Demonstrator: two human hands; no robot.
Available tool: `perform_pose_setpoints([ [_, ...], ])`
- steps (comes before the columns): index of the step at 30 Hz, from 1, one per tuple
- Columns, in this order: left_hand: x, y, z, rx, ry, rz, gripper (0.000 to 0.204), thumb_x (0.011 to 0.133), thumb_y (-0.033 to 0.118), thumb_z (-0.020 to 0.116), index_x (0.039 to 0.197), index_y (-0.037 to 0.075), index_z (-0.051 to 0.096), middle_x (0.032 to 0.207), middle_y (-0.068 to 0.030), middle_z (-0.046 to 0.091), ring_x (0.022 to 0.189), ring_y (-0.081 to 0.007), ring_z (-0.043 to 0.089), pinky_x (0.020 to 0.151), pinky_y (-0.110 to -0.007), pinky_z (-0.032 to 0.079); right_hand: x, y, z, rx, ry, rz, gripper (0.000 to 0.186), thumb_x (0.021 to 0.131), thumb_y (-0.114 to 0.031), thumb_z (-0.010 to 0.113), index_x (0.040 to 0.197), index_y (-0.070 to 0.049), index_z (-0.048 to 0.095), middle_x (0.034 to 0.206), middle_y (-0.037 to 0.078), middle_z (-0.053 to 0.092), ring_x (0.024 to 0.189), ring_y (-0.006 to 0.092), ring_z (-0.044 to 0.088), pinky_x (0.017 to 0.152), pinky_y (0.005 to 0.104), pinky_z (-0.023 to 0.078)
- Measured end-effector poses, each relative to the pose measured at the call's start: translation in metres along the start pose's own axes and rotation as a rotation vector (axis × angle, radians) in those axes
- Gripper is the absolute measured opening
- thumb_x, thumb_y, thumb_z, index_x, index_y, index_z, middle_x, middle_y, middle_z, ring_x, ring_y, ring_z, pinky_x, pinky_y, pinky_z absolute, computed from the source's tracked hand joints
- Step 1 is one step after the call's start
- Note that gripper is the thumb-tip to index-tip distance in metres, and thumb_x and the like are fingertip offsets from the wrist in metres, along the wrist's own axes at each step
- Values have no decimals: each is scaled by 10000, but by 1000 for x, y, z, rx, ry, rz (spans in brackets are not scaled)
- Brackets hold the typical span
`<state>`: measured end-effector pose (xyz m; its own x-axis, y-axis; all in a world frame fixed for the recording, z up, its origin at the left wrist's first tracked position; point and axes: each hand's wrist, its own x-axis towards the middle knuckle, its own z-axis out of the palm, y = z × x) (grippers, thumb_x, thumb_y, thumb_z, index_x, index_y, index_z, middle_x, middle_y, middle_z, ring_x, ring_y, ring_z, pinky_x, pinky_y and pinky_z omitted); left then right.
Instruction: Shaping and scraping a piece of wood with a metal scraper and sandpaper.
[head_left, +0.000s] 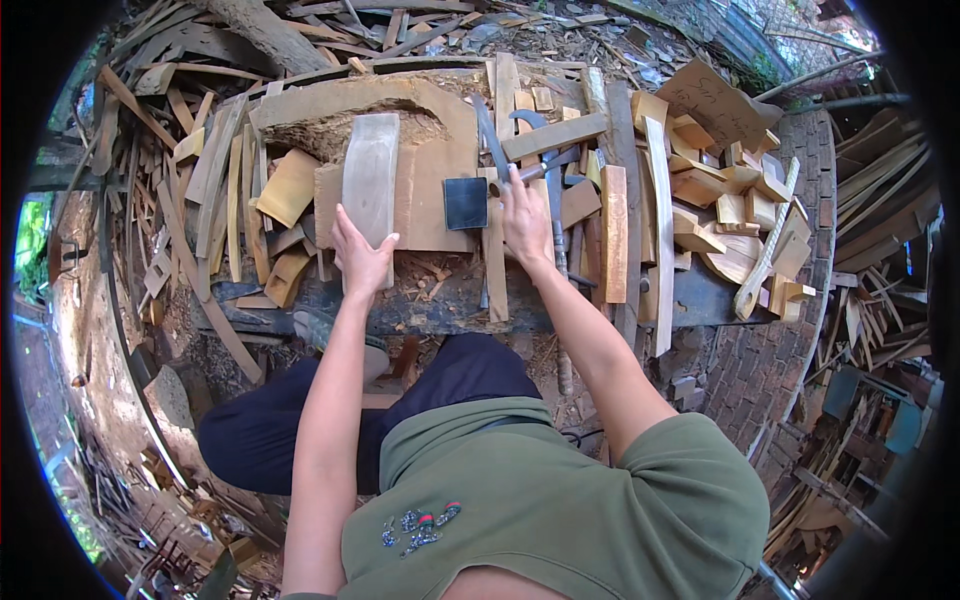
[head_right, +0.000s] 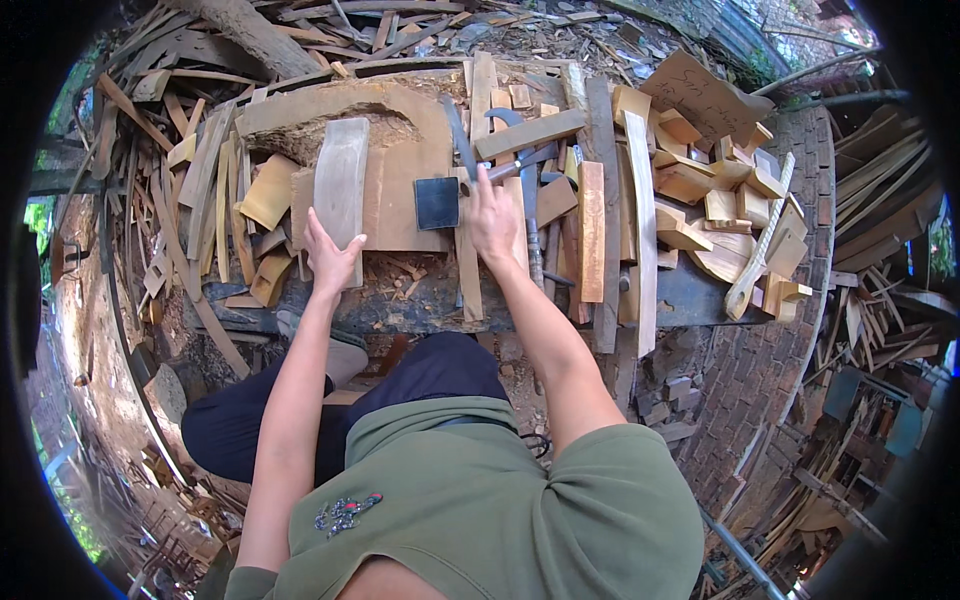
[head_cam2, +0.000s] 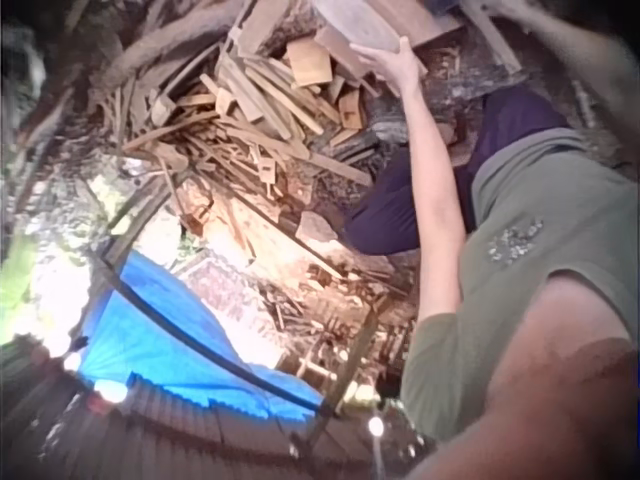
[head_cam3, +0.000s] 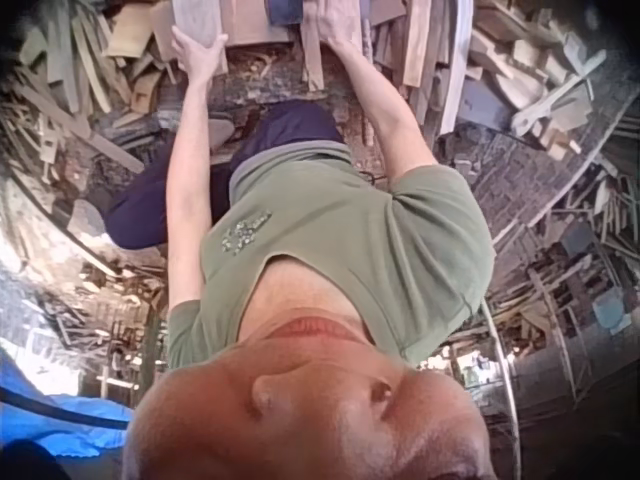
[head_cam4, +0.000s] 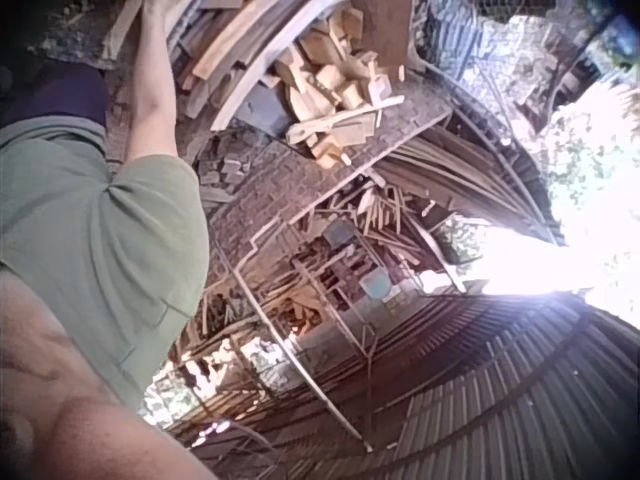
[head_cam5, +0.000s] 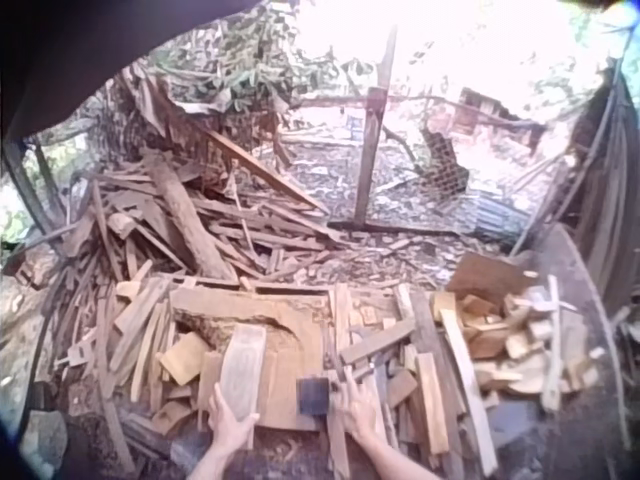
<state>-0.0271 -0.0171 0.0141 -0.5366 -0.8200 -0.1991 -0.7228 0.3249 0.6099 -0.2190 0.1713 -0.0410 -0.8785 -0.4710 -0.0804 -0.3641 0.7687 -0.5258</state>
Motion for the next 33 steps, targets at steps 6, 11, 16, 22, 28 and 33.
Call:
perform_pose_setpoints([
  [6,-2,6,6,-12,-25,32,1078,757,273,790,1534,44,80,1480,-243,286,1380,-413,293,1098,-562,270,-46,81,3,-153,-64,60,605,935,-385,562,1487,-229,369,1422,218,406,1334,400,368,1007,591,378],
  [11,-8,4,2,-2,-61,-17,1065,766,237,783,1536,41,73,1496,-265,262,1396,-421,270,1115,-560,241,-55,78,17,-342,-138,23,622,911,-353,580,1488,-334,349,1545,204,251,1434,419,216,1059,608,332],
  [16,-9,10,2,-53,-8,41,1040,772,203,779,1534,28,92,1503,-269,254,1406,-421,259,1141,-543,194,-52,93,20,-390,-6,-112,578,926,-252,562,1470,-333,385,1523,208,281,1391,440,272,1050,554,343],
  [22,-4,7,0,-41,16,94,1025,777,204,777,1531,19,108,1505,-278,253,1408,-411,266,1140,-529,209,-48,83,22,-327,45,-116,524,926,-223,551,1431,-323,452,1506,227,310,1374,453,300,1064,546,332],
  [28,0,-6,8,12,12,96,1012,797,263,774,1518,-29,127,1525,-292,241,1417,-419,259,1172,-467,215,-54,90,30,-313,-34,-8,545,942,-289,500,1468,-380,388,1567,197,246,1432,438,219,1118,599,231],
  [33,28,-27,24,176,87,335,1019,791,433,757,1465,-111,220,1490,-322,305,1395,-425,309,1151,-472,258,-64,63,13,-243,61,201,535,950,-333,486,1471,-384,381,1576,200,216,1446,446,196,1125,649,189],
])
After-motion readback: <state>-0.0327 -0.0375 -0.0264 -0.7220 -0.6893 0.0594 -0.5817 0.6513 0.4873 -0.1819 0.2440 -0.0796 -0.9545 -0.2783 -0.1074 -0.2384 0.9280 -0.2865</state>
